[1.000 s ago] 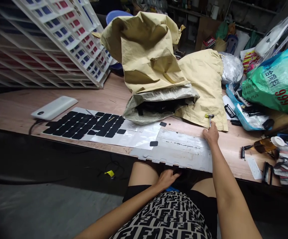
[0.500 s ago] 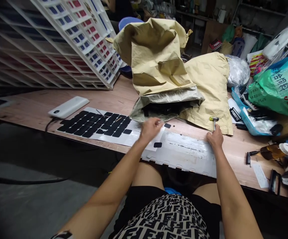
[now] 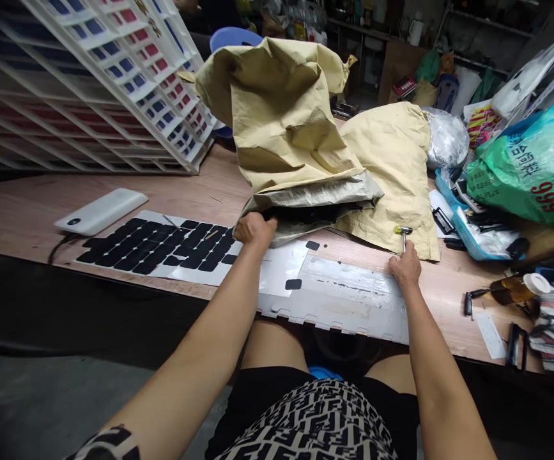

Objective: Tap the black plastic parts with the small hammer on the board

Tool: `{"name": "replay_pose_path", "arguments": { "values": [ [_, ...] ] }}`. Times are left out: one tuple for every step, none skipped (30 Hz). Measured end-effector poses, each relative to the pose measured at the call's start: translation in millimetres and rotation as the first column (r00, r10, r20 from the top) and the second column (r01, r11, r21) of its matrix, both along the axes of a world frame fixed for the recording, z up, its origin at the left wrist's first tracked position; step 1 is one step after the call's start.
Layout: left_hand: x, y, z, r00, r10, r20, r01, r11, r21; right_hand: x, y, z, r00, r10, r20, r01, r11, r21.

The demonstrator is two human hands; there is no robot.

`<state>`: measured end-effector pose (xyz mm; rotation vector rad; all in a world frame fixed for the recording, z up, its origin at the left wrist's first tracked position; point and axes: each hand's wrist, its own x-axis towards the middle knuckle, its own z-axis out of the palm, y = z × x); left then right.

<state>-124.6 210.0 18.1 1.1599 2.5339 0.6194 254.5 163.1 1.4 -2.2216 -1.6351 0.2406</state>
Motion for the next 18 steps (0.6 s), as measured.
{"name": "replay_pose_path", "arguments": {
  "values": [
    [7.1, -12.6, -0.4, 0.998, -0.050, -0.032, 0.051, 0.998, 0.033, -0.1, -0.2, 0.1, 1.000, 0.002, 0.000, -0.002, 1.000, -0.001],
    [16.5, -26.7, -1.7, 0.992, -0.109, -0.070, 0.114, 0.990, 0.078, -0.2, -0.3, 0.3, 1.000, 0.004, -0.002, -0.004, 1.000, 0.000],
    [28.0, -41.4, -3.9, 0.979, -0.180, -0.100, 0.192, 0.973, 0.129, -0.2, -0.4, 0.5, 1.000, 0.006, -0.003, -0.006, 1.000, 0.001],
    [41.4, -55.6, -7.1, 0.956, -0.271, -0.112, 0.288, 0.940, 0.182, -0.3, -0.4, 0.7, 1.000, 0.009, -0.004, -0.009, 1.000, 0.002],
    [56.2, -68.3, -11.0, 0.920, -0.378, -0.101, 0.391, 0.891, 0.230, -0.3, -0.5, 1.0, 1.000, 0.010, -0.006, -0.010, 1.000, 0.001],
    [71.8, -78.7, -15.4, 0.867, -0.494, -0.069, 0.493, 0.828, 0.267, -0.5, -0.6, 1.4, 1.000, 0.008, -0.007, -0.008, 1.000, -0.001],
    [87.5, -86.2, -20.1, 0.794, -0.607, -0.030, 0.588, 0.754, 0.295, -0.6, -0.7, 1.8, 1.000, 0.006, -0.008, -0.007, 1.000, -0.003],
    [102.2, -90.7, -25.0, 0.715, -0.699, 0.005, 0.662, 0.680, 0.314, -0.9, -0.9, 2.4, 1.000, 0.006, -0.009, -0.006, 1.000, -0.004],
    [115.4, -92.4, -29.7, 0.645, -0.764, 0.028, 0.717, 0.617, 0.323, -1.2, -1.2, 2.9, 1.000, 0.006, -0.010, -0.006, 1.000, -0.002],
    [126.5, -91.8, -34.1, 0.595, -0.803, 0.036, 0.753, 0.572, 0.326, -1.5, -1.6, 3.3, 1.000, 0.007, -0.012, -0.007, 1.000, 0.001],
    [135.1, -89.5, -38.1, 0.569, -0.822, 0.035, 0.771, 0.548, 0.324, -1.8, -2.1, 3.6, 1.000, 0.009, -0.013, -0.009, 1.000, 0.005],
    [141.2, -86.3, -41.6, 0.561, -0.827, 0.034, 0.777, 0.541, 0.321, -2.1, -2.7, 3.6, 1.000, 0.010, -0.015, -0.010, 1.000, 0.007],
    [145.2, -82.7, -44.7, 0.563, -0.826, 0.038, 0.776, 0.544, 0.319, -2.3, -3.2, 3.5, 1.000, 0.011, -0.017, -0.011, 1.000, 0.007],
    [147.3, -79.4, -47.4, 0.568, -0.821, 0.048, 0.770, 0.551, 0.320, -2.5, -3.6, 3.1, 1.000, 0.011, -0.019, -0.011, 1.000, 0.006],
    [148.0, -76.5, -49.6, 0.574, -0.816, 0.061, 0.761, 0.560, 0.326, -2.6, -3.7, 2.5, 1.000, 0.010, -0.020, -0.010, 1.000, 0.006],
    [147.8, -74.3, -51.5, 0.578, -0.812, 0.076, 0.752, 0.567, 0.337, -2.7, -3.6, 1.8, 1.000, 0.009, -0.021, -0.008, 1.000, 0.008],
    [147.2, -72.9, -52.9, 0.579, -0.811, 0.090, 0.744, 0.570, 0.349, -2.6, -3.1, 1.2, 1.000, 0.004, -0.021, -0.003, 1.000, 0.013],
    [146.4, -72.1, -54.0, 0.577, -0.811, 0.100, 0.738, 0.570, 0.361, -2.3, -2.4, 0.8, 1.000, -0.004, -0.020, 0.004, 1.000, 0.021]
  ]
}}
